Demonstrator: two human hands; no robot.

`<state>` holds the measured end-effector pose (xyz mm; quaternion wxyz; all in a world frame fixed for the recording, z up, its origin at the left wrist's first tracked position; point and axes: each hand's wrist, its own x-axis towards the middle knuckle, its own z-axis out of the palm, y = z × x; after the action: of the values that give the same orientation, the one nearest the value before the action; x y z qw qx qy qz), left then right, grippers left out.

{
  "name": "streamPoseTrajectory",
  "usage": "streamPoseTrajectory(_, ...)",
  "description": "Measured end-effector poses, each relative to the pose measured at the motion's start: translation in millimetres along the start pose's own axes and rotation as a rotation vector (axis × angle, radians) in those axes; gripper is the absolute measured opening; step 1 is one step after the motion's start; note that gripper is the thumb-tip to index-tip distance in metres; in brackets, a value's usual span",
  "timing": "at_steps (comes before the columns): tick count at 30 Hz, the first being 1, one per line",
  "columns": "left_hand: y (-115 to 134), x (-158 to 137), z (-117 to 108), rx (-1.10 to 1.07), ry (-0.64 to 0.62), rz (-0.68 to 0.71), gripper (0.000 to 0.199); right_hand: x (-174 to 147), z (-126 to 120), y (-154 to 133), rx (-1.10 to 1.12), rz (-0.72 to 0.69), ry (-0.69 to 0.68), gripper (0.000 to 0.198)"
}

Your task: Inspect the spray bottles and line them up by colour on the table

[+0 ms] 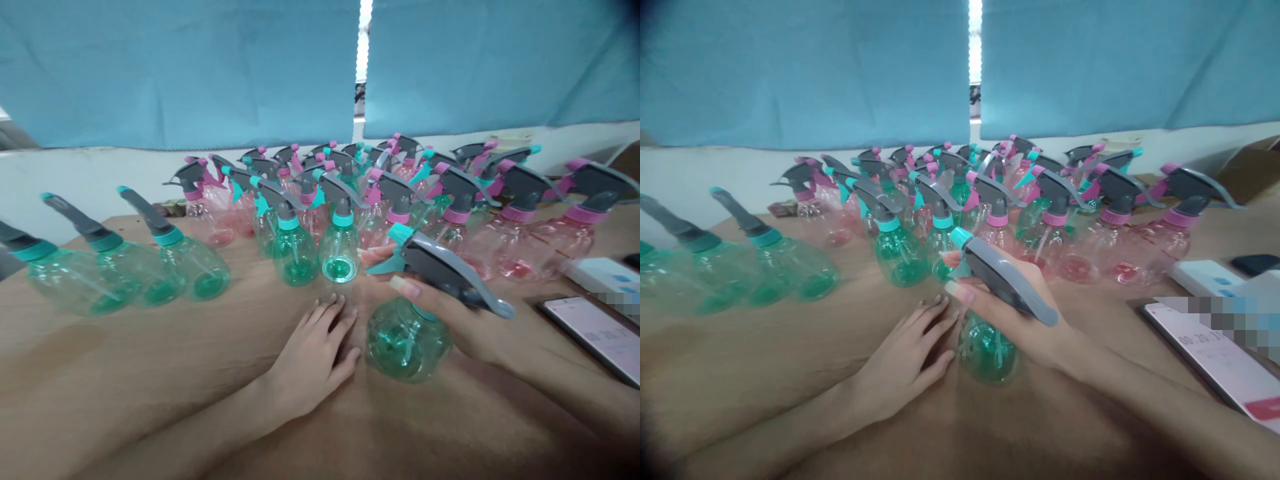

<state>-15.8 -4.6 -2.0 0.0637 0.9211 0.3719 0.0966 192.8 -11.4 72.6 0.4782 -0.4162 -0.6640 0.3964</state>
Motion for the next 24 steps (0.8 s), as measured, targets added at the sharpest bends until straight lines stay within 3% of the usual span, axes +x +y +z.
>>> streamPoseTrajectory(6, -0.6, 0.1, 1.1, 0.0, -0.001, -0.005, 0.051, -0.1, -1.5, -0.2, -0.001, -0.01, -0.013, 0.027)
streamPoseTrajectory(16, 0.1, 0.1, 0.7, 0.029, -0.021, -0.009, 0.051, 0.6, -1.9, 0.3, 0.0, -0.016, -0.029, 0.021)
streamPoseTrajectory(24, 0.2, 1.0, 1.0, 0.028, -0.018, -0.02, 0.051, 0.1, -3.4, -4.7, -0.144, -0.021, 0.02, 0.017)
